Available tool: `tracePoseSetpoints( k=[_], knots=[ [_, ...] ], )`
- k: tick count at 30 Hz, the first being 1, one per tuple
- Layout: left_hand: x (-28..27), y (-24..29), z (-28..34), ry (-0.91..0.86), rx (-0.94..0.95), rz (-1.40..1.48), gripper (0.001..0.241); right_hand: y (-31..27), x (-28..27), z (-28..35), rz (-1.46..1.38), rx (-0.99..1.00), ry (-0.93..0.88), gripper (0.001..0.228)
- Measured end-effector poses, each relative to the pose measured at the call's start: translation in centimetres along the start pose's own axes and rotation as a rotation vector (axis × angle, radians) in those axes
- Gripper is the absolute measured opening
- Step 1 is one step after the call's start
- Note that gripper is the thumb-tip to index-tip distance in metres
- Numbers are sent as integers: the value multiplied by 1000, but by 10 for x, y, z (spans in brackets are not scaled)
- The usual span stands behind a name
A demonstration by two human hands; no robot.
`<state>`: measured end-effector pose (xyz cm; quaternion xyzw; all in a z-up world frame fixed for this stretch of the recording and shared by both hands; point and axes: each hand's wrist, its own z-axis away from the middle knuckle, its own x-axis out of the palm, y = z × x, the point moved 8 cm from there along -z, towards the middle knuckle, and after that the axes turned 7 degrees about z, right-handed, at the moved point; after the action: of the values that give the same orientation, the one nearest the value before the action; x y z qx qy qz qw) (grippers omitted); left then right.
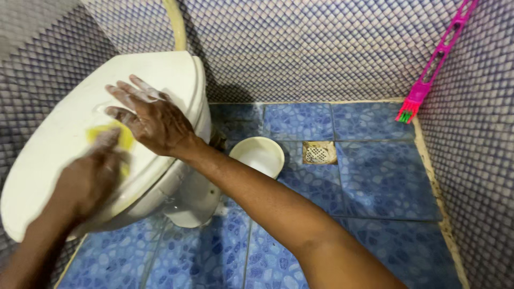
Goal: The person cleans the exterior of a toilet and the tank using a sponge, applying soap and scrubbing the surfaces by hand.
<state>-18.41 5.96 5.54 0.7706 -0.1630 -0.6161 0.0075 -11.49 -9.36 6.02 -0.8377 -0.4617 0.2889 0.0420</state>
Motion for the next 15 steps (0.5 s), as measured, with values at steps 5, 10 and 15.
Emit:
tracePoseSetpoints(
  k=[5, 10, 15],
  knots=[
    [-4, -8, 18, -68, -132, 107, 61, -19, -5, 4, 154, -240, 48, 37],
    [-18, 25, 24, 81, 134, 98, 56, -33, -15, -2, -79, -58, -56, 52],
    [-17, 33, 56, 123, 177, 51, 59, -51, 4, 3, 122, -239, -86, 40]
  ],
)
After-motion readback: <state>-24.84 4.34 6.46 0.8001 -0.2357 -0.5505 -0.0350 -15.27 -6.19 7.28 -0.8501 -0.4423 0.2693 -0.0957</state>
